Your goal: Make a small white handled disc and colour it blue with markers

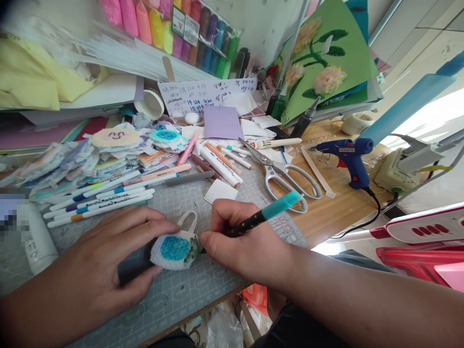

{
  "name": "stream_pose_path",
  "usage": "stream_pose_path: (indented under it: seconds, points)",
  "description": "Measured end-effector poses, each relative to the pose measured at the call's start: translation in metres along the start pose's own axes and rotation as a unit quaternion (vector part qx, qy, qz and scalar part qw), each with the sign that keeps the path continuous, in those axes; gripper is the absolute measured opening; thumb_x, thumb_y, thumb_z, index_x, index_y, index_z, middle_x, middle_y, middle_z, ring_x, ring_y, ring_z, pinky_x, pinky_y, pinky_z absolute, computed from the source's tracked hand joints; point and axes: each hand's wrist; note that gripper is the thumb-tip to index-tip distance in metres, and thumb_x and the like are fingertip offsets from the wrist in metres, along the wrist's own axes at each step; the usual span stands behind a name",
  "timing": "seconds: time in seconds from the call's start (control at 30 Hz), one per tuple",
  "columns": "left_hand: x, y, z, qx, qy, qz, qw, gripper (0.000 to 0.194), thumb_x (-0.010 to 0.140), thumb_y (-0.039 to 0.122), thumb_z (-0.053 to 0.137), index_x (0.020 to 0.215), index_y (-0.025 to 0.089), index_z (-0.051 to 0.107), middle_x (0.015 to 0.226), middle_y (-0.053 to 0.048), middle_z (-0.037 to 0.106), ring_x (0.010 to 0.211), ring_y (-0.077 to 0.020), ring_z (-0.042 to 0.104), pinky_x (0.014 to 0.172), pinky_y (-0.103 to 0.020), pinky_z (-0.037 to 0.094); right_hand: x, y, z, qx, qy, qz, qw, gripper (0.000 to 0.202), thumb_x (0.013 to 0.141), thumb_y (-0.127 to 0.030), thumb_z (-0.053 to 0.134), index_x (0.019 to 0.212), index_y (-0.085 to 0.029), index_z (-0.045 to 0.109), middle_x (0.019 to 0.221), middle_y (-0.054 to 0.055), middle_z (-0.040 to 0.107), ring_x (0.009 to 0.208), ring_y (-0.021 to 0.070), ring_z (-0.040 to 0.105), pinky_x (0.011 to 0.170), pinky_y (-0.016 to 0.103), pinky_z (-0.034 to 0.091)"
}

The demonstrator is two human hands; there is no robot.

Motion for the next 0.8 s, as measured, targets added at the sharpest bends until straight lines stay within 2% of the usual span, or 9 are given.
stream_pose_path:
  seconds: [0.13, 0.23, 0.33, 0.43, 0.53, 0.67, 0.8]
  points:
    - [0.0, -0.002, -0.001, -0.018, -0.004, 0.021, 1.0, 0.044, 0.071, 0.011, 0.047, 0.109, 0.029, 0.062, 0.105, -0.003, 0.06, 0.096, -0.024, 0.056, 0.084, -0.039, 0.046, 0.001, 0.003, -0.001, 0.089, 0.013, -0.006, 0.996, 0.029, 0.076, -0.032, 0.068, 0.061, -0.02, 0.046, 0.047, -0.007, 0.047, 0.043, 0.0073, 0.038, 0.042, 0.021, 0.029]
    - [-0.003, -0.003, -0.001, -0.036, 0.004, 0.032, 0.999, 0.058, 0.071, 0.009, 0.046, 0.123, 0.033, 0.054, 0.116, -0.001, 0.059, 0.106, -0.0244, 0.055, 0.092, -0.039, 0.044, 0.002, 0.007, -0.001, 0.128, 0.009, -0.013, 0.992, 0.027, 0.078, -0.031, 0.068, 0.065, -0.02, 0.048, 0.049, -0.007, 0.049, 0.042, 0.0066, 0.038, 0.043, 0.019, 0.03]
    - [-0.008, 0.001, 0.0, -0.023, 0.024, 0.01, 0.999, 0.07, 0.069, 0.016, 0.055, 0.133, 0.037, 0.04, 0.128, 0.001, 0.053, 0.116, -0.0277, 0.051, 0.099, -0.042, 0.041, 0.003, 0.006, -0.002, 0.127, 0.004, -0.006, 0.992, 0.025, 0.075, -0.024, 0.07, 0.064, -0.019, 0.048, 0.051, -0.007, 0.049, 0.045, 0.0062, 0.038, 0.043, 0.018, 0.03]
    - [-0.012, 0.008, 0.004, -0.007, 0.036, -0.035, 0.999, 0.073, 0.061, 0.027, 0.069, 0.128, 0.035, 0.04, 0.127, -0.002, 0.052, 0.115, -0.0315, 0.05, 0.098, -0.045, 0.041, 0.004, 0.002, -0.002, 0.11, -0.015, 0.016, 0.994, 0.025, 0.067, -0.019, 0.072, 0.063, -0.019, 0.047, 0.055, -0.006, 0.048, 0.048, 0.0068, 0.04, 0.043, 0.018, 0.031]
    - [-0.013, 0.011, 0.007, 0.013, 0.037, -0.06, 0.997, 0.069, 0.058, 0.029, 0.075, 0.12, 0.03, 0.045, 0.12, -0.003, 0.054, 0.112, -0.0336, 0.051, 0.096, -0.049, 0.041, 0.004, 0.0, -0.002, 0.108, -0.033, 0.018, 0.993, 0.021, 0.067, -0.021, 0.072, 0.064, -0.018, 0.051, 0.057, -0.005, 0.051, 0.049, 0.0075, 0.043, 0.045, 0.019, 0.033]
    - [-0.009, 0.009, 0.007, 0.006, 0.021, -0.041, 0.999, 0.049, 0.066, 0.026, 0.07, 0.112, 0.027, 0.052, 0.109, -0.003, 0.059, 0.106, -0.0309, 0.053, 0.094, -0.047, 0.041, 0.004, -0.001, 0.0, 0.101, -0.017, 0.009, 0.995, 0.022, 0.075, -0.028, 0.067, 0.063, -0.019, 0.051, 0.048, -0.006, 0.049, 0.043, 0.0066, 0.039, 0.043, 0.02, 0.03]
    - [-0.007, 0.006, 0.006, -0.02, 0.034, -0.028, 0.999, 0.044, 0.068, 0.02, 0.062, 0.111, 0.026, 0.053, 0.108, -0.003, 0.06, 0.104, -0.0289, 0.054, 0.091, -0.043, 0.043, 0.005, -0.007, 0.003, 0.056, -0.017, 0.011, 0.998, 0.021, 0.066, -0.021, 0.064, 0.057, -0.02, 0.045, 0.051, -0.006, 0.045, 0.046, 0.0069, 0.037, 0.042, 0.02, 0.028]
Point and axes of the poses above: each hand's wrist, its own x-axis towards the middle knuckle, its own z-axis out of the palm, y = z × x
